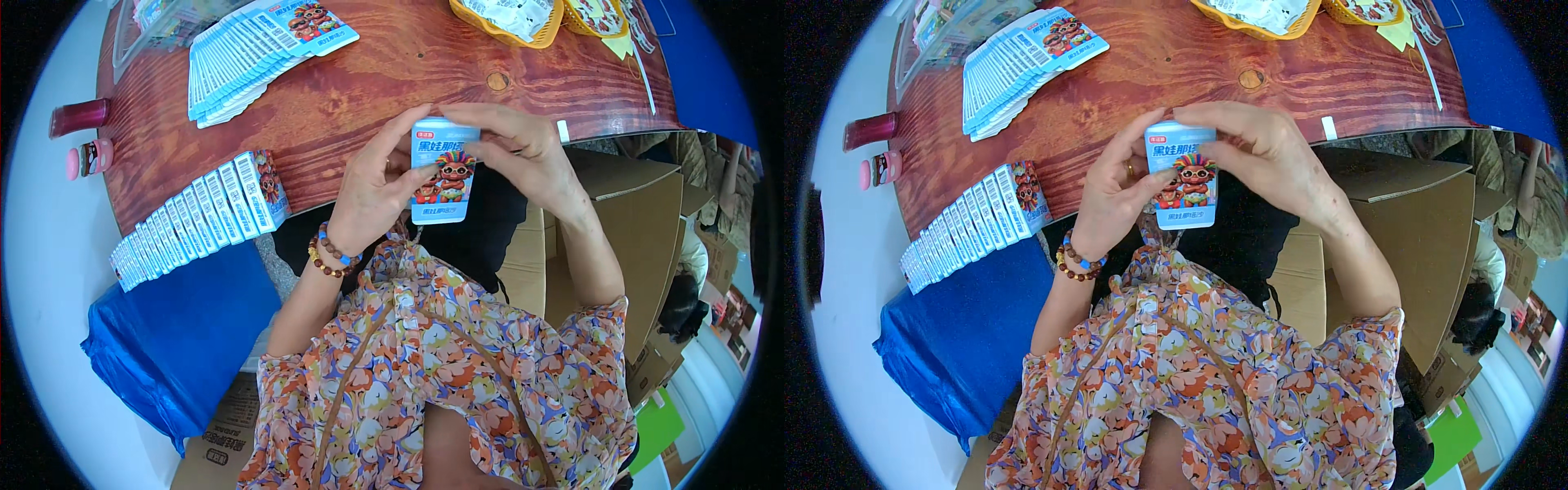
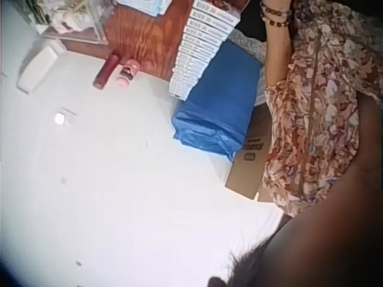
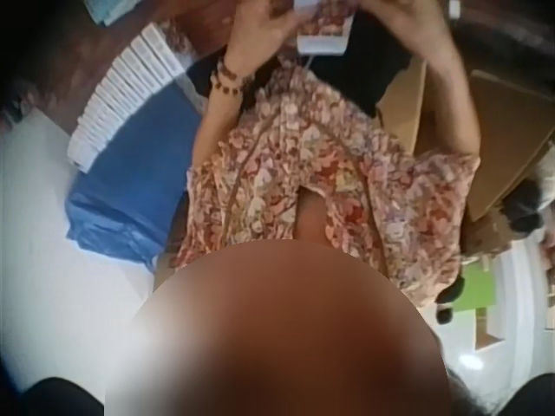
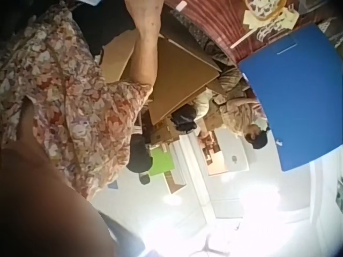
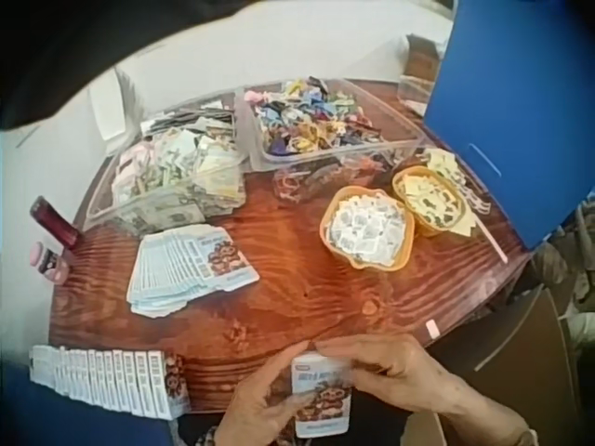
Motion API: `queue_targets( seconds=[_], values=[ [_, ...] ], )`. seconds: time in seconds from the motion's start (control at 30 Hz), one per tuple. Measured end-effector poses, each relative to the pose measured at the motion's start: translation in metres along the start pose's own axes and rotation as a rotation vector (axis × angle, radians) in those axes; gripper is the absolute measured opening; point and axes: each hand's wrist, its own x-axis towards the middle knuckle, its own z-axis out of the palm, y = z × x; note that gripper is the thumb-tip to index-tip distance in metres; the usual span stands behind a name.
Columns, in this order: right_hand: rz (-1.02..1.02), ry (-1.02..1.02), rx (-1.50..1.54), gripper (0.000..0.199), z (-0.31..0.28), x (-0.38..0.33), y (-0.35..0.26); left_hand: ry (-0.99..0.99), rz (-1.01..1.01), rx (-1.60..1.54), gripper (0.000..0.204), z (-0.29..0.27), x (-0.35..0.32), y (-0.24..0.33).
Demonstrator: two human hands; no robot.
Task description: Packaging small toys into plastic cups and applying labels or small cardboard boxes.
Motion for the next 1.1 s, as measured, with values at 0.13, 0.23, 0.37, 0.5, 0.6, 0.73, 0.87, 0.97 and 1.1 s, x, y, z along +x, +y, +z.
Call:
queue_targets(
  seconds=[0.13, 0.23, 0.37, 0.5, 0.6, 0.73, 0.87, 0.97, 1.1],
  values=[
    [-0.012, 0.073, -0.04, 0.041, -0.001, -0.003, 0.011, 0.033, 0.021, -0.09, 0.063, 0.0, 0.002, -0.001],
    [0.015, 0.045, 0.009, 0.037, -0.001, -0.006, 0.013, 0.009, 0.018, -0.071, 0.061, -0.004, -0.002, 0.003],
    [-0.265, 0.003, -0.228, 0.03, -0.01, -0.001, 0.019, -0.028, 0.021, -0.121, 0.058, -0.004, -0.002, 0.0],
    [-0.314, 0.029, -0.212, 0.027, -0.008, 0.004, 0.014, -0.011, 0.033, -0.235, 0.053, 0.0, -0.003, -0.004],
    [-0.277, -0.068, -0.144, 0.027, -0.011, 0.005, 0.016, 0.019, 0.063, -0.033, 0.051, 0.004, -0.006, -0.006],
    [-0.095, -0.059, 0.042, 0.025, -0.013, 0.01, 0.012, 0.074, 0.067, -0.108, 0.051, 0.009, -0.003, 0.002],
    [0.058, -0.006, 0.315, 0.024, -0.008, 0.005, 0.015, 0.044, 0.052, -0.01, 0.051, 0.003, 0.002, 0.003],
    [-0.099, -0.051, 0.062, 0.028, -0.008, 0.01, 0.018, 0.008, 0.075, 0.066, 0.058, 0.003, 0.003, 0.001],
    [0.085, 0.013, 0.224, 0.026, -0.014, 0.012, 0.02, 0.01, 0.047, 0.114, 0.068, -0.001, 0.012, 0.002]
  ],
)
